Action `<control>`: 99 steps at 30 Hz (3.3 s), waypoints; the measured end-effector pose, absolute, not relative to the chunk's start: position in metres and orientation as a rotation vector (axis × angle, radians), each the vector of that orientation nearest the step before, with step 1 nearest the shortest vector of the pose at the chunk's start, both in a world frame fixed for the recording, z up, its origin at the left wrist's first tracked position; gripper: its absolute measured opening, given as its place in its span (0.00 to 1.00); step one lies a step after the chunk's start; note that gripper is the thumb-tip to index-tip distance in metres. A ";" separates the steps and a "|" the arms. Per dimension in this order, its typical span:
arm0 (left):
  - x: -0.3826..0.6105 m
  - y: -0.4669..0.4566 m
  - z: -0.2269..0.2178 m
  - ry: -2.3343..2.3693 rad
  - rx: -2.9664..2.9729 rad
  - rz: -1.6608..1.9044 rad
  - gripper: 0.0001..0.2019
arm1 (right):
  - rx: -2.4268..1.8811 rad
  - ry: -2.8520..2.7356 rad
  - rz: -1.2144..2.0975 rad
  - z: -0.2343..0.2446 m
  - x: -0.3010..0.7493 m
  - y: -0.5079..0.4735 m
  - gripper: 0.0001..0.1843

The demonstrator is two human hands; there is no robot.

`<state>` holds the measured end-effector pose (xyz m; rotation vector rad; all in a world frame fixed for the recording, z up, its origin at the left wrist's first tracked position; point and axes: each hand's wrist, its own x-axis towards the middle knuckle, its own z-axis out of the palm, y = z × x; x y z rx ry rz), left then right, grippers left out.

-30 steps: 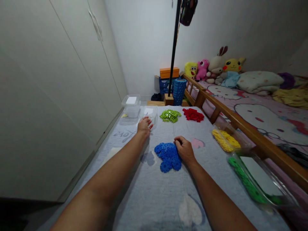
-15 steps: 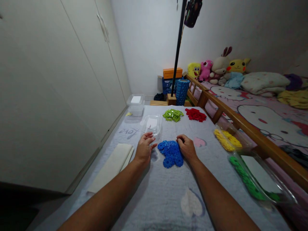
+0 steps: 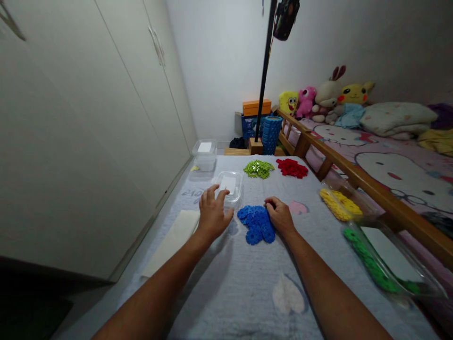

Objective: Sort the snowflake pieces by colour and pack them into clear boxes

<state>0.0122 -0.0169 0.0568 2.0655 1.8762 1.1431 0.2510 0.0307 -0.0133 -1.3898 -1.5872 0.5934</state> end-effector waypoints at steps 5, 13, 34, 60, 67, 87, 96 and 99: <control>0.019 0.010 0.042 1.947 2.255 0.908 0.21 | -1.382 -1.567 0.604 -0.011 0.250 0.030 0.13; 0.017 0.013 0.044 1.896 2.312 0.887 0.08 | -1.386 -1.574 0.612 -0.011 0.250 0.031 0.13; 0.013 0.002 0.053 1.674 2.097 1.133 0.06 | -1.410 -1.603 0.581 -0.013 0.250 0.031 0.14; -0.004 -0.015 0.048 1.912 2.248 1.606 0.05 | -1.064 -2.229 0.069 0.019 0.210 -0.002 0.15; -0.040 0.000 0.040 2.004 1.331 2.028 0.07 | -1.078 -2.272 0.147 0.017 0.208 -0.003 0.16; -0.055 0.018 0.019 1.605 0.675 1.966 0.14 | -1.117 -2.237 0.143 0.017 0.203 -0.006 0.12; -0.062 0.016 0.011 2.214 1.167 1.452 0.14 | -1.088 -2.215 0.127 0.020 0.205 -0.010 0.12; -0.058 0.009 0.015 2.453 1.428 1.183 0.18 | -1.086 -2.221 0.130 0.020 0.205 -0.010 0.12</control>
